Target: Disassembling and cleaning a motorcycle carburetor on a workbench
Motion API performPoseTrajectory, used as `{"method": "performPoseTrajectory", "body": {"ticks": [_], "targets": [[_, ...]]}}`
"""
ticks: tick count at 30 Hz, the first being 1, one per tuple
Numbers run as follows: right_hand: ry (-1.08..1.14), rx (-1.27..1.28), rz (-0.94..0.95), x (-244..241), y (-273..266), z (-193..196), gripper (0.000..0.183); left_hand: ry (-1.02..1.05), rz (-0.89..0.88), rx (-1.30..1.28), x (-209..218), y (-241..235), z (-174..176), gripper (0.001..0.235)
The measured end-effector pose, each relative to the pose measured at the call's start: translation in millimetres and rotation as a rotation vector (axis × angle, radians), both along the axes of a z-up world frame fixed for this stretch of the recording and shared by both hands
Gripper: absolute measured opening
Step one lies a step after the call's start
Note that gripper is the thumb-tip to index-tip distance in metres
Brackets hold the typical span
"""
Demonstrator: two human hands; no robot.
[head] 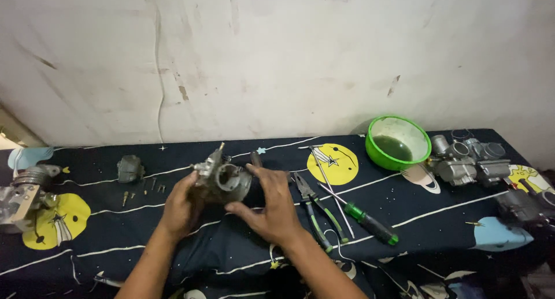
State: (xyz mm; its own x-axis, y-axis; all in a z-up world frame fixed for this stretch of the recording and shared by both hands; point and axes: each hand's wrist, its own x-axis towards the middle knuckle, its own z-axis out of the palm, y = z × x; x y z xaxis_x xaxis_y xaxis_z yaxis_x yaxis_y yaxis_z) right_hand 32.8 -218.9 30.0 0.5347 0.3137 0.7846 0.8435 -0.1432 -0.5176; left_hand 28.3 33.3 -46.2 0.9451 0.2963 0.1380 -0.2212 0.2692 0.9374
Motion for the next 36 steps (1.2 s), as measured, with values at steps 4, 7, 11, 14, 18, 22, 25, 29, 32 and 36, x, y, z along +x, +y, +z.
{"method": "performPoseTrajectory", "body": {"ticks": [4, 7, 11, 14, 18, 22, 25, 29, 32, 36], "targets": [[0.02, 0.009, 0.012, -5, -1, 6, 0.09, -0.006, 0.014, -0.263, -1, 2, -26, 0.036], [0.041, 0.027, 0.024, -5, -1, 5, 0.089, -0.337, 0.023, 0.405, -2, -2, -44, 0.049], [0.03, 0.06, 0.002, -5, -2, 3, 0.081, 0.047, -0.153, -0.334, -10, -29, 9, 0.042], [0.02, 0.083, -0.01, -8, -6, 12, 0.079, 0.06, -0.037, 0.127, -19, -31, 40, 0.039], [0.009, 0.086, -0.044, -4, -17, 22, 0.076, -0.017, 0.121, 0.589, -21, -46, 63, 0.04], [-0.001, 0.028, -0.1, 8, -39, 37, 0.076, 0.053, 0.104, 0.5, -22, -72, 88, 0.044], [0.017, -0.02, -0.137, 21, -67, 60, 0.075, 0.09, 0.024, 0.458, -14, -99, 119, 0.056], [-0.043, -0.036, -0.204, 42, -114, 75, 0.079, 0.062, -0.023, 0.36, 22, -147, 116, 0.048], [-0.005, -0.089, -0.294, 58, -160, 84, 0.081, 0.054, -0.081, 0.233, 51, -188, 128, 0.063], [0.181, -0.203, -0.339, 61, -227, 110, 0.077, 0.044, -0.2, 0.272, 84, -247, 124, 0.078]]}}
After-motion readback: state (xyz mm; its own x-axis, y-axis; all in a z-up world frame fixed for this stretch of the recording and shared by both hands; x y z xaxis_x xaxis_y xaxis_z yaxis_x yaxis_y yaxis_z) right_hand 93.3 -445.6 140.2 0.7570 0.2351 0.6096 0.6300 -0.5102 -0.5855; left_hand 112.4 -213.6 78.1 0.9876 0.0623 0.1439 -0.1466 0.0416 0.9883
